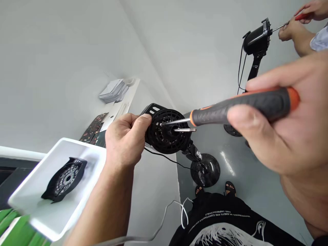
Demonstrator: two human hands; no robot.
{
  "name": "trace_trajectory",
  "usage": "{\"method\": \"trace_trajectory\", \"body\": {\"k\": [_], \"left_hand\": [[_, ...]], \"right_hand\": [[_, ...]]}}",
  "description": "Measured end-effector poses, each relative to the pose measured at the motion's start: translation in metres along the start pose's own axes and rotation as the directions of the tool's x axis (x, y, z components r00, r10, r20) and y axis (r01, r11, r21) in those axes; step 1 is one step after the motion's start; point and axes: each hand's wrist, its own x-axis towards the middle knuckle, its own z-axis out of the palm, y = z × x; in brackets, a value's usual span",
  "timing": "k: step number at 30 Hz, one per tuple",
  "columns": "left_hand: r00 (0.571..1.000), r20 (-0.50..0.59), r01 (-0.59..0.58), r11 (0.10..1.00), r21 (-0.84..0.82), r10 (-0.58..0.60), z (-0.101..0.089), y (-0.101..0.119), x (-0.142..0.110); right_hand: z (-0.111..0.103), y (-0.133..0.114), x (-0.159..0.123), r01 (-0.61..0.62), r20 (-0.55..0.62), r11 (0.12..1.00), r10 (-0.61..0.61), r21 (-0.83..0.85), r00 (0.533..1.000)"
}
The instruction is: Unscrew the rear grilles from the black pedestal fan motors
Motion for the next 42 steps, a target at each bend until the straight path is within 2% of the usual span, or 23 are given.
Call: {"method": "trace_trajectory", "body": {"k": [2, 6, 8, 10, 14, 18, 20, 22, 24, 25, 27, 29, 30, 32, 34, 37, 38, 40, 42], "left_hand": [[1.000, 0.006, 0.011, 1.000, 0.009, -0.011, 0.000, 0.001, -0.001], [1.000, 0.004, 0.008, 0.999, 0.037, -0.009, -0.001, 0.002, -0.001], [1.000, 0.001, -0.007, 1.000, 0.031, 0.007, -0.001, 0.002, 0.000], [1.000, 0.001, -0.011, 1.000, 0.029, 0.011, 0.000, 0.001, 0.000], [1.000, 0.017, -0.008, 0.999, 0.043, 0.007, 0.001, 0.000, 0.000], [0.999, 0.029, -0.032, 0.999, 0.033, 0.031, 0.000, 0.000, -0.002], [0.999, 0.024, -0.023, 0.999, 0.032, 0.022, -0.001, 0.000, -0.002], [1.000, 0.017, -0.009, 0.999, 0.032, 0.009, -0.001, 0.001, -0.003], [1.000, 0.018, -0.010, 1.000, 0.024, 0.010, -0.001, 0.002, -0.003], [1.000, 0.020, -0.014, 1.000, 0.020, 0.014, -0.001, 0.002, -0.003], [0.999, 0.025, -0.021, 1.000, 0.018, 0.020, 0.000, 0.001, -0.002], [1.000, 0.024, -0.015, 1.000, 0.028, 0.014, 0.000, 0.000, -0.001], [1.000, 0.023, -0.011, 0.999, 0.036, 0.011, 0.000, 0.000, 0.000], [1.000, 0.021, -0.003, 0.999, 0.046, 0.002, 0.000, -0.001, 0.000], [1.000, 0.019, -0.002, 0.999, 0.046, 0.001, 0.000, -0.001, 0.000], [1.000, 0.017, -0.004, 0.999, 0.040, 0.003, 0.000, -0.001, 0.000], [1.000, 0.017, 0.000, 0.999, 0.041, -0.001, 0.000, -0.001, -0.001], [1.000, 0.013, 0.012, 0.999, 0.044, -0.013, 0.000, 0.001, -0.001], [0.999, 0.009, 0.033, 0.998, 0.048, -0.034, -0.001, 0.003, -0.003]], "right_hand": [[-0.001, 0.003, 0.000, 0.017, -0.014, 1.000, -0.018, -0.020, 1.000], [-0.001, 0.003, -0.003, 0.057, 0.065, 0.997, -0.061, 0.054, 0.996], [0.000, 0.001, -0.004, 0.068, -0.021, 0.995, -0.066, 0.076, 0.998], [-0.001, 0.000, -0.004, 0.105, -0.051, 0.994, -0.105, 0.010, 0.993], [-0.004, -0.003, -0.003, 0.086, 0.097, 0.996, -0.086, 0.009, 0.992], [-0.004, -0.003, -0.003, 0.085, 0.046, 0.995, -0.083, -0.044, 0.995], [-0.007, -0.001, 0.001, 0.067, 0.061, 0.997, -0.065, -0.042, 0.996], [-0.013, 0.002, 0.006, 0.116, 0.139, 0.993, -0.110, -0.031, 0.984], [-0.017, 0.004, 0.011, 0.218, 0.219, 0.975, -0.202, -0.051, 0.955], [-0.018, 0.004, 0.012, 0.250, 0.215, 0.966, -0.231, -0.065, 0.949], [-0.016, 0.003, 0.012, 0.228, 0.120, 0.971, -0.218, -0.078, 0.969], [-0.013, 0.001, 0.009, 0.155, 0.046, 0.987, -0.153, -0.036, 0.987], [-0.011, 0.000, 0.007, 0.140, 0.066, 0.990, -0.138, -0.031, 0.988], [-0.010, -0.001, 0.004, 0.164, 0.183, 0.984, -0.150, -0.062, 0.972], [-0.009, -0.002, 0.003, 0.202, 0.204, 0.976, -0.182, -0.080, 0.962], [-0.005, 0.000, 0.006, 0.184, 0.023, 0.981, -0.183, -0.056, 0.983], [-0.005, 0.001, 0.007, 0.163, -0.003, 0.986, -0.163, -0.039, 0.987], [-0.007, 0.003, 0.008, 0.141, 0.027, 0.990, -0.141, -0.008, 0.990], [-0.012, 0.002, 0.006, 0.120, 0.158, 0.993, -0.122, 0.021, 0.980]]}}
